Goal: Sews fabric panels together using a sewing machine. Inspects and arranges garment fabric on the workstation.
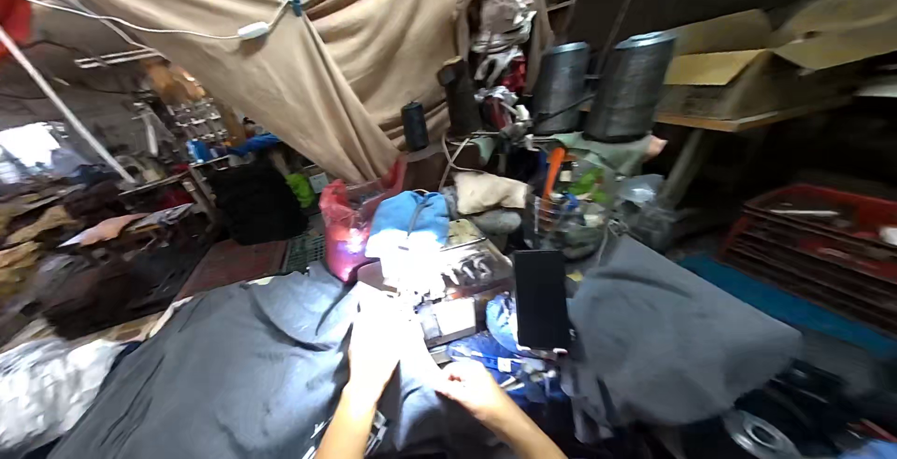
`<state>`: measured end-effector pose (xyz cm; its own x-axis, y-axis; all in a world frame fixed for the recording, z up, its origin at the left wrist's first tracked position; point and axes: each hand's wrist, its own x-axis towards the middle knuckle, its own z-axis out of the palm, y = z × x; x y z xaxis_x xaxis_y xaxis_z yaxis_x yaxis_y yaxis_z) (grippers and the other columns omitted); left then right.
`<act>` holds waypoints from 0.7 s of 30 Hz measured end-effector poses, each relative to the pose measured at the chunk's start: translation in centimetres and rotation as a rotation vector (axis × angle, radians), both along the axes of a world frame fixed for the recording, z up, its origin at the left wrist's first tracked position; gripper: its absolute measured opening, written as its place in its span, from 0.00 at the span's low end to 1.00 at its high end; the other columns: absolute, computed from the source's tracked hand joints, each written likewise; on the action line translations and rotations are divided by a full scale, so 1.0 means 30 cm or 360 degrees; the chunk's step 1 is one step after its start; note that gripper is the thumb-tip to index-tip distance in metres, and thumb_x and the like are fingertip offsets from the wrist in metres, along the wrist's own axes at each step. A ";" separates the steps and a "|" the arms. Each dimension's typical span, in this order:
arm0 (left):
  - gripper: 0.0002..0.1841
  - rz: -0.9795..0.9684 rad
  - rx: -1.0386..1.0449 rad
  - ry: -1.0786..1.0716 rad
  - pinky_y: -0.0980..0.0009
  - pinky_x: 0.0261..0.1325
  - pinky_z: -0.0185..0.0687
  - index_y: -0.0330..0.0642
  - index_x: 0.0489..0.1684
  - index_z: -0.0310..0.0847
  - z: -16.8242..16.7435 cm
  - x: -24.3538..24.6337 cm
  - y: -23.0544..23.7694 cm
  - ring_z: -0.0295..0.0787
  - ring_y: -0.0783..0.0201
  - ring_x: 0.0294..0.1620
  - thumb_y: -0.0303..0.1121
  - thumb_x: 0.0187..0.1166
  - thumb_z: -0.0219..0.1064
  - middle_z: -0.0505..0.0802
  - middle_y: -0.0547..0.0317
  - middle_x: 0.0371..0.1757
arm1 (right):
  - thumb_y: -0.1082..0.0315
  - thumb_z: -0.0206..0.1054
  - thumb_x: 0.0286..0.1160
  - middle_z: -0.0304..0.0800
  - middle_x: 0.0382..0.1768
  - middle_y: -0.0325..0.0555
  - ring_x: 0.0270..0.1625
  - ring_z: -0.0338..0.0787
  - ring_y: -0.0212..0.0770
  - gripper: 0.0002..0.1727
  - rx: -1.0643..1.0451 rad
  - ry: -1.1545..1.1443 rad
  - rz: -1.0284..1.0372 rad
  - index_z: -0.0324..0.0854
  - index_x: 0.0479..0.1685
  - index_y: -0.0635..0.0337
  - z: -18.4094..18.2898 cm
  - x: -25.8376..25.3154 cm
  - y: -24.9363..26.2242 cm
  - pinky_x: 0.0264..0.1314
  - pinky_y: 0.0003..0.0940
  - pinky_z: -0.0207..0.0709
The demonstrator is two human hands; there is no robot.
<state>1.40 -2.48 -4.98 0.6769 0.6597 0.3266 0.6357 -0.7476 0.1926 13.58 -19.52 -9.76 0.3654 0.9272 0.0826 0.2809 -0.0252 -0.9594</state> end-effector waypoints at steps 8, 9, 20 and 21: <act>0.25 -0.0027 -0.0116 0.0093 0.35 0.82 0.63 0.35 0.70 0.84 -0.018 -0.017 0.012 0.78 0.36 0.78 0.44 0.86 0.55 0.87 0.36 0.72 | 0.64 0.71 0.78 0.83 0.28 0.62 0.34 0.83 0.55 0.17 -0.0570 -0.0282 0.0472 0.83 0.33 0.75 -0.088 0.043 -0.392 0.43 0.57 0.73; 0.26 -0.0035 -0.0048 0.0211 0.32 0.83 0.59 0.36 0.75 0.80 -0.027 -0.023 0.025 0.74 0.33 0.81 0.45 0.89 0.50 0.83 0.34 0.76 | 0.65 0.70 0.79 0.86 0.31 0.63 0.37 0.85 0.57 0.16 -0.0638 -0.0276 0.0475 0.85 0.37 0.76 -0.098 0.071 -0.441 0.47 0.59 0.75; 0.24 0.0037 -0.0085 0.0141 0.39 0.87 0.56 0.37 0.73 0.82 0.042 -0.005 -0.018 0.76 0.38 0.80 0.41 0.88 0.53 0.85 0.36 0.74 | 0.67 0.71 0.80 0.87 0.45 0.64 0.42 0.86 0.54 0.15 -0.0114 0.0141 -0.2068 0.82 0.52 0.74 -0.055 0.601 -0.778 0.49 0.54 0.80; 0.23 -0.0009 0.0013 0.0071 0.38 0.87 0.57 0.39 0.71 0.84 0.008 -0.007 0.007 0.78 0.38 0.79 0.42 0.87 0.52 0.87 0.38 0.71 | 0.62 0.72 0.81 0.86 0.48 0.68 0.47 0.85 0.58 0.20 -0.0198 0.0203 -0.2109 0.81 0.53 0.74 -0.060 0.632 -0.769 0.53 0.57 0.77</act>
